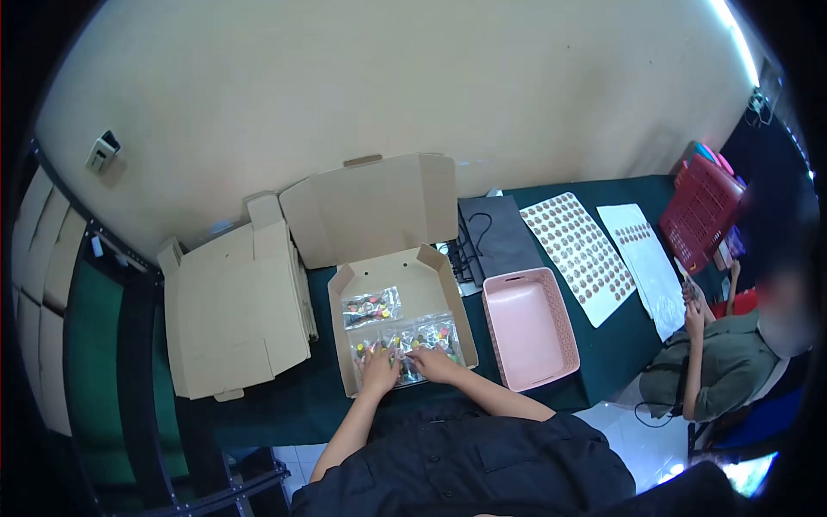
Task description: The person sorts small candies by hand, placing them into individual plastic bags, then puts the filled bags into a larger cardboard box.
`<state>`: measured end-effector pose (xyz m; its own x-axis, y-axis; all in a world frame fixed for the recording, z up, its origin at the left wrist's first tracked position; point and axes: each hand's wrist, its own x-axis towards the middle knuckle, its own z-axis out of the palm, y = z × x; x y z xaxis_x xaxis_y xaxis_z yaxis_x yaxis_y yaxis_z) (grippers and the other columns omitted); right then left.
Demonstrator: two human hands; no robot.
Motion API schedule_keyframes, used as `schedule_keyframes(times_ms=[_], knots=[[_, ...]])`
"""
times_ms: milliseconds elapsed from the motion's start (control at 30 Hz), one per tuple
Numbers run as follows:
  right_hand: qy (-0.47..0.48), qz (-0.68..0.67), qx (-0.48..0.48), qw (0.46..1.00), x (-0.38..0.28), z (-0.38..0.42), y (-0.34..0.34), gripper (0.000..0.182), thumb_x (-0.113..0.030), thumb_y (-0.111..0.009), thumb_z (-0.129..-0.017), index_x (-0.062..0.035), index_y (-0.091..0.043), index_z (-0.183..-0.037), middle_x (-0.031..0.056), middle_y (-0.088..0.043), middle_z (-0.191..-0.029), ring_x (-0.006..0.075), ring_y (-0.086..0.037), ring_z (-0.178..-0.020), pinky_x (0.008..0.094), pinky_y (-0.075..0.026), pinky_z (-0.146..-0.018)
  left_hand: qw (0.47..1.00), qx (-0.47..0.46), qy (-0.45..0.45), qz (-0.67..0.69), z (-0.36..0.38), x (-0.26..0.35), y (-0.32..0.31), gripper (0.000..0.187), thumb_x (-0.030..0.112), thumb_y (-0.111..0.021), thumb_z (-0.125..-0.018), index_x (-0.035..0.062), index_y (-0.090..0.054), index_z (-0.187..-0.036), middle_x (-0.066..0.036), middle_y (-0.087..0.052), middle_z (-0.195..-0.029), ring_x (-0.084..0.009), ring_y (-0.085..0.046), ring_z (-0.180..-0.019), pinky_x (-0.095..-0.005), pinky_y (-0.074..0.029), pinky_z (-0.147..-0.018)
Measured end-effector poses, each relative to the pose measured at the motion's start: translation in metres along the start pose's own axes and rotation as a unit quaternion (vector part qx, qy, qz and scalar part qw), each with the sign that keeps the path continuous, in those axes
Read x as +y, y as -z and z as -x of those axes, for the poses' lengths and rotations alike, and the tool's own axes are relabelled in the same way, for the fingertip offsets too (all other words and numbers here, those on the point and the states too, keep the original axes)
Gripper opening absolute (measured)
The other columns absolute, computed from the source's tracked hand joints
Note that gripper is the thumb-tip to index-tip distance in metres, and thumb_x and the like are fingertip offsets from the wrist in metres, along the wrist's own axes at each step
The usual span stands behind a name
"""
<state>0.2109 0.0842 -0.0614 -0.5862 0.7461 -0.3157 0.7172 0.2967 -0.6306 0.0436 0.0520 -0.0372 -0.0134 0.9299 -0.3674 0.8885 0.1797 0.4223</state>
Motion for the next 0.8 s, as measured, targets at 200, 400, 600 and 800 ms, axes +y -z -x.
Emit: schedule_keyframes(times_ms=[200, 400, 600, 800], knots=[[0.0, 0.007, 0.095, 0.995, 0.012, 0.013, 0.023, 0.033, -0.022, -0.047, -0.083, -0.0187, -0.054, -0.115, 0.0195, -0.045, -0.122, 0.0355, -0.041, -0.115, 0.0509, -0.031, -0.094, 0.988, 0.134, -0.071, 0.019, -0.068, -0.008, 0.016, 0.051, 0.027, -0.049, -0.079, 0.0119, -0.04, -0.127, -0.015, -0.021, -0.14, -0.0444, -0.017, -0.127, -0.0577, -0.017, -0.099], [-0.035, 0.02, 0.08, 0.996, 0.03, 0.02, 0.021, 0.04, -0.022, -0.052, -0.08, -0.0168, -0.05, -0.12, 0.0236, -0.039, -0.127, 0.0383, -0.036, -0.119, 0.0431, -0.031, -0.098, 0.998, 0.047, -0.017, -0.035, -0.114, -0.036, 0.002, 0.062, 0.03, -0.051, -0.079, 0.0157, -0.028, -0.134, -0.014, -0.016, -0.143, -0.0436, -0.015, -0.127, -0.0541, -0.018, -0.101], [-0.037, -0.01, 0.052, 0.998, 0.044, 0.016, 0.007, 0.045, -0.023, -0.055, -0.077, -0.0082, -0.049, -0.12, 0.0265, -0.038, -0.126, 0.0411, -0.036, -0.117, 0.0427, -0.03, -0.099, 0.989, 0.087, -0.109, -0.048, -0.107, -0.056, -0.005, 0.059, 0.036, -0.051, -0.082, 0.0176, -0.03, -0.134, -0.014, -0.018, -0.142, -0.0422, -0.016, -0.128, -0.0533, -0.019, -0.101], [-0.057, -0.046, 0.126, 0.989, 0.039, 0.02, 0.005, 0.048, -0.022, -0.056, -0.079, -0.0057, -0.043, -0.123, 0.0249, -0.039, -0.126, 0.04, -0.035, -0.118, 0.042, -0.03, -0.099, 0.983, 0.122, -0.13, -0.05, -0.066, -0.027, 0.0, 0.062, 0.039, -0.052, -0.082, 0.0191, -0.027, -0.135, -0.021, -0.011, -0.141, -0.0427, -0.009, -0.129, -0.0556, -0.017, -0.1]])
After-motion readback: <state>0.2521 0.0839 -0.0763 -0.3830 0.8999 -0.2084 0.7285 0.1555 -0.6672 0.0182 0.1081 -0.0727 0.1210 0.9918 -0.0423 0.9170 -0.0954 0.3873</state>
